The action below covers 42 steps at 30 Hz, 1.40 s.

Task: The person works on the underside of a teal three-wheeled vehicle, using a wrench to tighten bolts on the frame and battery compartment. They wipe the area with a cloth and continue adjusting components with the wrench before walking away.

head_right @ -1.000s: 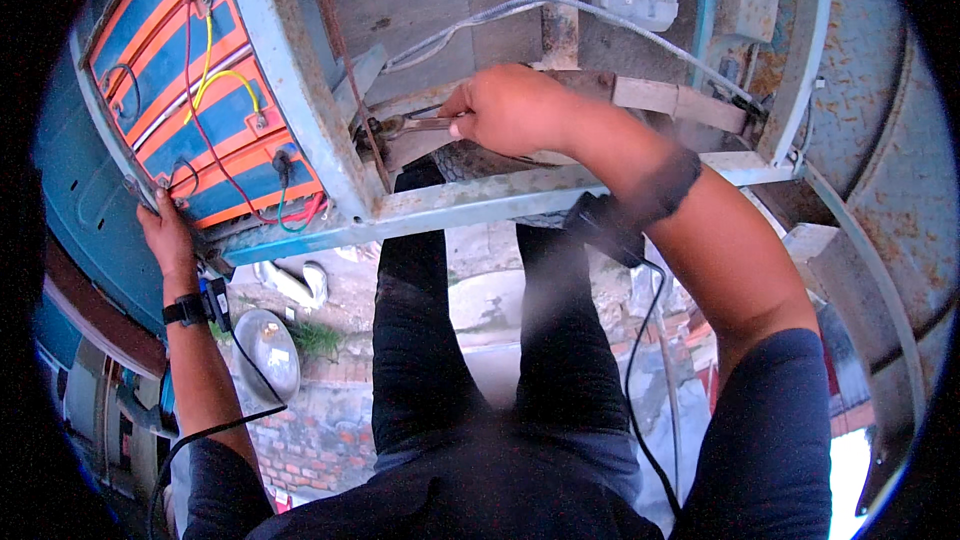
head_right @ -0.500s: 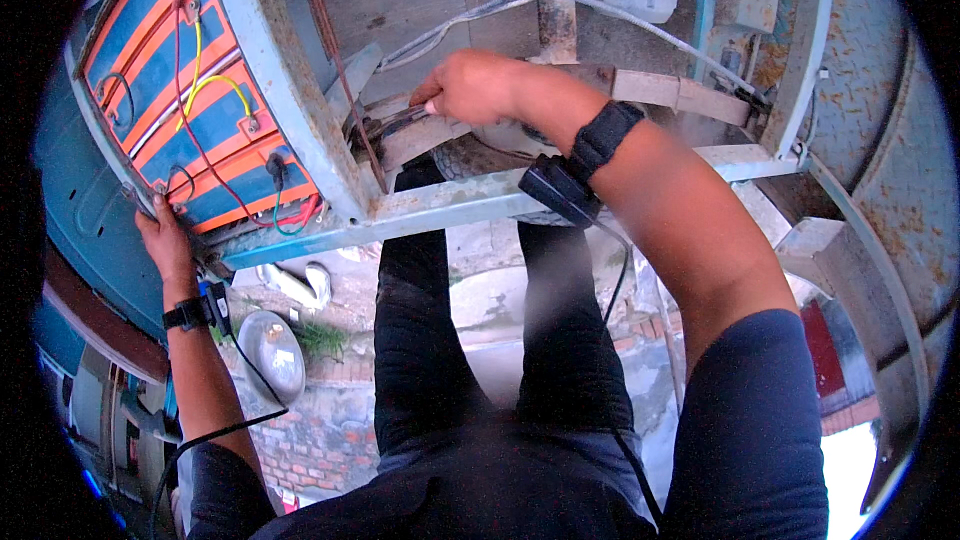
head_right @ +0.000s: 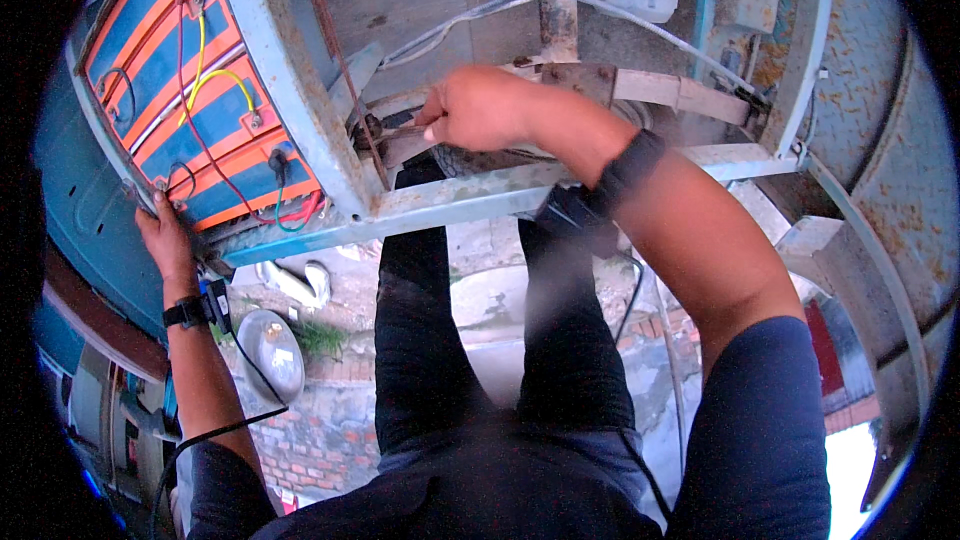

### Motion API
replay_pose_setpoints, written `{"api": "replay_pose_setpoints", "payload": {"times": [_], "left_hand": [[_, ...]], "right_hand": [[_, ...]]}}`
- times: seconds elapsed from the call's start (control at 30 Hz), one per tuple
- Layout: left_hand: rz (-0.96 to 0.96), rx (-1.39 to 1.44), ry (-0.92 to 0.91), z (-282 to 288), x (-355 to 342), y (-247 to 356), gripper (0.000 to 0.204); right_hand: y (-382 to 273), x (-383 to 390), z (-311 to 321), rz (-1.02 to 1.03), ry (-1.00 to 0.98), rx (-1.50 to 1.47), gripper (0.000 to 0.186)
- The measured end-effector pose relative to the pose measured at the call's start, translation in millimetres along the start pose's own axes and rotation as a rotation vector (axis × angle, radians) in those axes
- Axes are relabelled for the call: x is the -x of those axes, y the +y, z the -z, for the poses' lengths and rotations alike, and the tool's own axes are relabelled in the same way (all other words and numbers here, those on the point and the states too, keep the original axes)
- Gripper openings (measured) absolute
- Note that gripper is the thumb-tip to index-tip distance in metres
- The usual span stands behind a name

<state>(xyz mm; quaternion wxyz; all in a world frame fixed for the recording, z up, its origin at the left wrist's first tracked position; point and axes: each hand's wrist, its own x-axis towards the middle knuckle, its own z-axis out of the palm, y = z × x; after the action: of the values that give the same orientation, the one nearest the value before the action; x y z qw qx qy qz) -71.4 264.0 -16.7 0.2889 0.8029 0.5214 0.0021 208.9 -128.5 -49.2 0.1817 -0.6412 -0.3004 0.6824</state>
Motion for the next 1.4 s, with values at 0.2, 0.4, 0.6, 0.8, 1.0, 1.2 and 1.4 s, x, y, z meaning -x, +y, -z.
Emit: {"api": "replay_pose_setpoints", "payload": {"times": [0.2, 0.4, 0.6, 0.8, 1.0, 1.2, 1.4], "left_hand": [[0.0, -0.035, 0.007, -3.2, 1.9, 8.9, 0.034], [0.041, -0.033, -0.012, -0.2, 2.4, 2.1, 0.033], [0.002, -0.012, -0.016, -0.3, 1.6, 6.2, 0.03], [-0.017, 0.003, -0.011, -4.0, 2.4, 11.1, 0.03], [-0.011, -0.029, 0.011, -2.6, 3.9, 10.0, 0.031], [0.011, -0.014, 0.015, -3.2, 4.3, 11.2, 0.033], [0.009, -0.035, 0.025, -4.5, 6.2, 14.5, 0.033]], "right_hand": [[-37.6, 14.6, -2.9, 0.183, 0.07, 0.337, 0.03], [-23.8, 38.4, 24.0, 0.049, 0.013, 0.206, 0.031], [20.8, 13.0, 10.8, 0.02, 0.12, 0.102, 0.034], [37.7, -15.7, 3.3, 0.087, 0.08, -0.031, 0.032], [37.5, -20.7, 6.6, 0.099, 0.061, -0.025, 0.032], [37.1, -32.0, 12.0, 0.102, 0.102, 0.054, 0.029], [39.4, -32.3, 11.7, 0.132, 0.121, 0.049, 0.029]]}}
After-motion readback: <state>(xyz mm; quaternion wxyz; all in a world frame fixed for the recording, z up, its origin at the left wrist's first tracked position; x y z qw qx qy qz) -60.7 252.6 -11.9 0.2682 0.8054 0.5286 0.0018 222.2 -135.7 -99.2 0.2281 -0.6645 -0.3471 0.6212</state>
